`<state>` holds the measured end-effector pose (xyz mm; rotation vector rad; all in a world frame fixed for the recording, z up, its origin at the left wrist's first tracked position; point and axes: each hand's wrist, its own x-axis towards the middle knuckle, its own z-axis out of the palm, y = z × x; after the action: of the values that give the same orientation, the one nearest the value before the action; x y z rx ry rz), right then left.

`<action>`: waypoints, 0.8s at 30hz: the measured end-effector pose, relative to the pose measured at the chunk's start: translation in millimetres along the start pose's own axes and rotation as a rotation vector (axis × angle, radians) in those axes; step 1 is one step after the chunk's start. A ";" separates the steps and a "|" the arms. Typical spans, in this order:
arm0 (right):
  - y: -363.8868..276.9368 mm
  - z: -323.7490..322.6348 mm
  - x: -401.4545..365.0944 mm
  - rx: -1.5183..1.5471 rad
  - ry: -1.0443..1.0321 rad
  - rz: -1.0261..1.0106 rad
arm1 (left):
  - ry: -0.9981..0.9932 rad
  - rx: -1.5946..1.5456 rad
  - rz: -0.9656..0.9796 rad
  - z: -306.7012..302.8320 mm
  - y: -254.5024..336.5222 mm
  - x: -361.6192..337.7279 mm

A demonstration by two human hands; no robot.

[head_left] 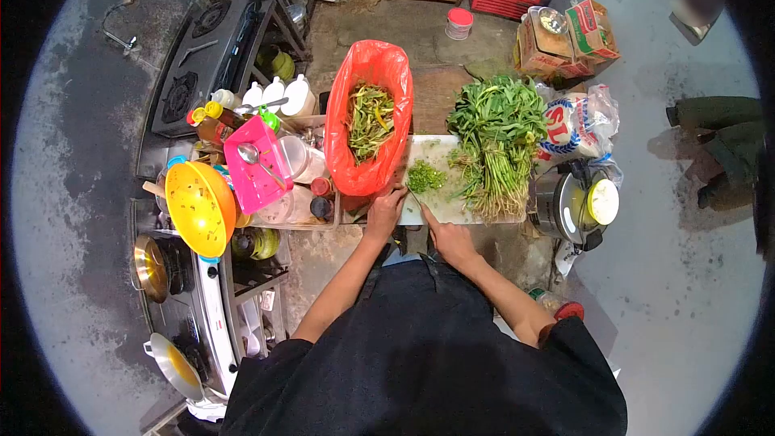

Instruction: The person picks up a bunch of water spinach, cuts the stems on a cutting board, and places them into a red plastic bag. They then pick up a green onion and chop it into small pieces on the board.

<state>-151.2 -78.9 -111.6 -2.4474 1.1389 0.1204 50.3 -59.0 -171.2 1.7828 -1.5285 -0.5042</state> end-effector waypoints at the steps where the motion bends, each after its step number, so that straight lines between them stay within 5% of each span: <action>1: -0.2 2.6 1.4 0.001 -0.001 -0.002 | 0.001 0.001 -0.002 0.6 -1.3 0.0; 19: 14.9 38.4 8.7 -0.111 0.129 -0.037 | -0.039 0.064 -0.071 1.7 -4.5 -0.7; 24: 19.8 37.4 15.2 -0.089 0.183 -0.015 | 0.059 -0.014 0.056 1.4 5.4 4.6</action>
<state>-152.1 -85.1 -156.1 -2.5886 1.2148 -0.0597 46.7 -64.0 -167.4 1.7243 -1.5261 -0.4309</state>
